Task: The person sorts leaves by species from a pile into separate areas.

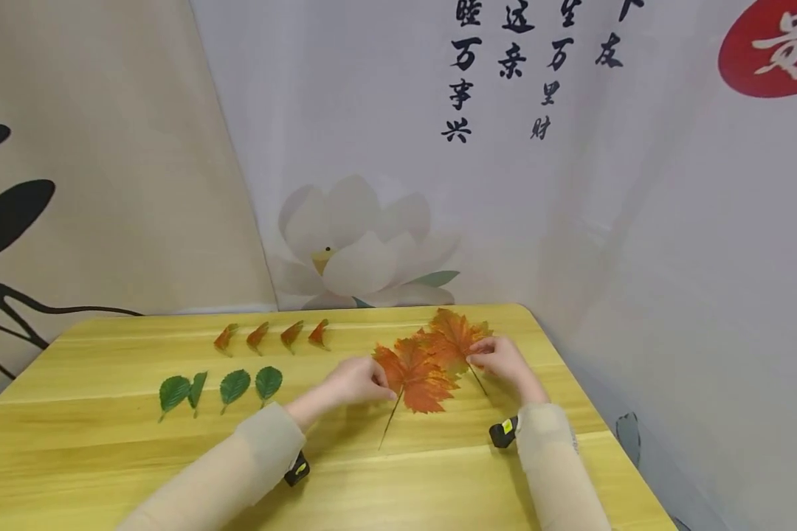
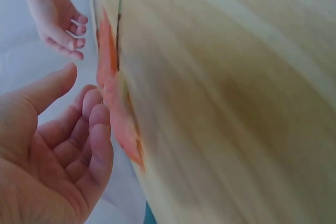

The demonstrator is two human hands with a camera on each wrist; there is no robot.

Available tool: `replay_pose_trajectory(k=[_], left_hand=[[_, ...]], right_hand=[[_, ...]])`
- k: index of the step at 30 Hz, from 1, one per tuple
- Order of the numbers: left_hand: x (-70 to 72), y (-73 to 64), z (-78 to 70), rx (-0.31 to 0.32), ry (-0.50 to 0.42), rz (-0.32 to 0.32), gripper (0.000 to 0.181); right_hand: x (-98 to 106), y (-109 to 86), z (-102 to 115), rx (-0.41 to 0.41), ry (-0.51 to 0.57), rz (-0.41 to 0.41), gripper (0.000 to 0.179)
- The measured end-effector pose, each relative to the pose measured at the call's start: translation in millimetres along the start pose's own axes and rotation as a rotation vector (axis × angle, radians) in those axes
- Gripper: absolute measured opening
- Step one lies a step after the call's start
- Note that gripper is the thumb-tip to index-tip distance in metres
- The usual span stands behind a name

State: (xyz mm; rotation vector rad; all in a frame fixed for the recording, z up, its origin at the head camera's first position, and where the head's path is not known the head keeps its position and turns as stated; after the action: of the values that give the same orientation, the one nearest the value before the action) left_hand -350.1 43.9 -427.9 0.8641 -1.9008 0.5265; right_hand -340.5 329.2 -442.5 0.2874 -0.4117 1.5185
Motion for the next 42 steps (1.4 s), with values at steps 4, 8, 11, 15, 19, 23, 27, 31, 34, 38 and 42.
replay_pose_trajectory(k=[4,8,11,15,19,23,27,31,34,38,42], left_hand=[[-5.0,0.7,-4.0,-0.006,0.025,0.012,0.026],[-9.3,0.1,-3.6,0.013,0.049,0.023,0.024],[-12.2,1.4,-2.5,0.025,0.066,0.028,0.03],[-15.0,3.8,-3.9,0.028,0.088,0.032,0.042],[-17.8,5.3,-7.2,0.039,0.14,0.04,0.054],[-18.3,6.3,-11.9,0.045,0.219,0.059,0.051],[-15.1,6.6,-16.3,0.059,0.315,0.073,0.041],[-10.8,4.0,-17.1,0.088,0.408,0.075,0.035],[-10.0,2.6,-17.1,0.107,0.435,0.081,0.033],[-8.8,0.7,-15.5,0.133,0.401,0.098,0.035],[-8.5,-0.2,-9.4,0.158,0.295,0.129,0.037]], right_hand=[[0.1,-0.1,-18.7,-0.023,0.128,-0.011,0.039],[2.0,3.0,-26.4,0.017,0.07,-0.024,0.049],[4.4,5.3,-30.9,0.001,0.029,-0.04,0.053],[6.3,5.4,-29.8,-0.014,-0.042,-0.043,0.059],[3.2,5.2,-27.3,-0.024,-0.075,-0.026,0.064],[0.4,5.4,-27.5,-0.029,-0.082,-0.035,0.063],[1.1,5.6,-27.9,-0.019,-0.098,-0.05,0.061],[0.7,5.9,-27.2,-0.015,-0.113,-0.069,0.055],[1.2,4.6,-26.5,-0.022,-0.14,-0.095,0.037],[1.2,1.0,-25.0,-0.03,-0.175,-0.111,0.022],[0.7,-0.4,-25.1,-0.034,-0.195,-0.11,0.018]])
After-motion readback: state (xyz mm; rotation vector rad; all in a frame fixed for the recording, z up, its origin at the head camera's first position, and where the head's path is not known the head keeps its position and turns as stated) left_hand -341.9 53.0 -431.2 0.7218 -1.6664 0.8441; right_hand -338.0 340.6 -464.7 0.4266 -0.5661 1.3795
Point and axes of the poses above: each hand's wrist, its own y-axis towards the middle knuckle, its own x-axis out of the back of the hand, z = x × y, the point moved 5 cm from there along y, towards the middle knuckle, and after that the axes turned 7 degrees about y, right-handed, at the moved point
